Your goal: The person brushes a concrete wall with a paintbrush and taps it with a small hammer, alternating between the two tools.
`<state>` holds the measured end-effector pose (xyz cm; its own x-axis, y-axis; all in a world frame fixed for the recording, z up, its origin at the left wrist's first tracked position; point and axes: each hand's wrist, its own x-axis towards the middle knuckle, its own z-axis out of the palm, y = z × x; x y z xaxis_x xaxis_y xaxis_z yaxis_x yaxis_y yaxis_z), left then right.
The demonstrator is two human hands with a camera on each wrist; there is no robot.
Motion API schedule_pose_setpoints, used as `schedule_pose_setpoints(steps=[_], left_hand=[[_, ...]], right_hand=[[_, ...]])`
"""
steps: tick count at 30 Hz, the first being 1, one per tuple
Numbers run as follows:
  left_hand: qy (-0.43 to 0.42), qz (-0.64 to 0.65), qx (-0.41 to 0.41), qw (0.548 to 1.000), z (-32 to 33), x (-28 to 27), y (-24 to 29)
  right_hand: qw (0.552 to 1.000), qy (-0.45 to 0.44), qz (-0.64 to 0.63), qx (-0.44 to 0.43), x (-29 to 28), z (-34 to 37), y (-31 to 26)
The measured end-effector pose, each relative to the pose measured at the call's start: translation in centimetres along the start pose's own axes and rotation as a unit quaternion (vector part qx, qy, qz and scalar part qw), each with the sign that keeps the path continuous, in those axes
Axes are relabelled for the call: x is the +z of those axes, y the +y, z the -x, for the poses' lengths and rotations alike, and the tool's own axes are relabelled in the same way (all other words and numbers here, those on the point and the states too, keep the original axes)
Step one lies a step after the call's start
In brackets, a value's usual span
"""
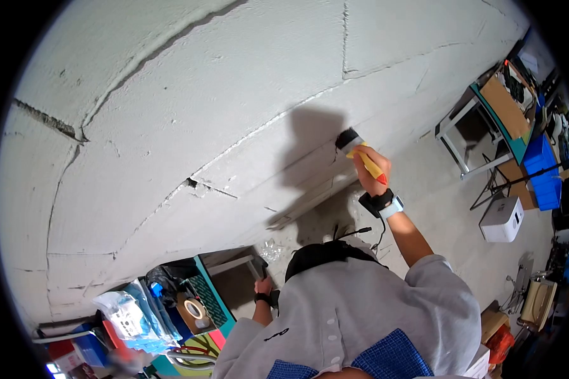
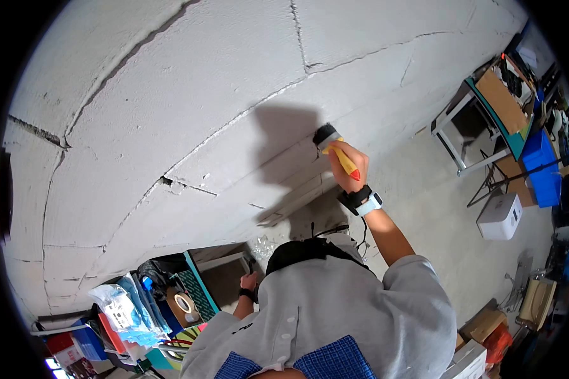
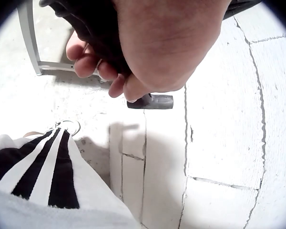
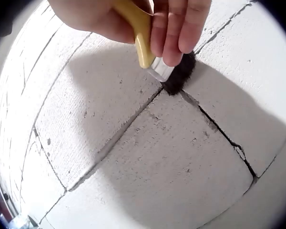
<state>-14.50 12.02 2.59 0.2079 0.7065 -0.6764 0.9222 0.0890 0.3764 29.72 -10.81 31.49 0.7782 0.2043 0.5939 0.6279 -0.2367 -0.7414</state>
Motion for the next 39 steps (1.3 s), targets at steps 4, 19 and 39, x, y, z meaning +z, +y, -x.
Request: schedule_pose_setpoints(steps=[4,19,39], left_hand=[[-0.011,-0.001,-0.020,1.000,1.2,-0.4,-0.2],[0.028,0.066,-0.044,0.996,3.2,0.3,-1.2],[0.000,0.051,-0.064,0.997,1.3,0.5,-3.2]], right_hand=[[0.993,0.015,-0.120,0.013,-0.4,-1.2,-1.8],[0.989,-0.017,-0.122,-0.084,-0.5,-4.3,-9.7],[0.993,0.005,-0.086,-0.085,0.0,-4.2,-10.1]])
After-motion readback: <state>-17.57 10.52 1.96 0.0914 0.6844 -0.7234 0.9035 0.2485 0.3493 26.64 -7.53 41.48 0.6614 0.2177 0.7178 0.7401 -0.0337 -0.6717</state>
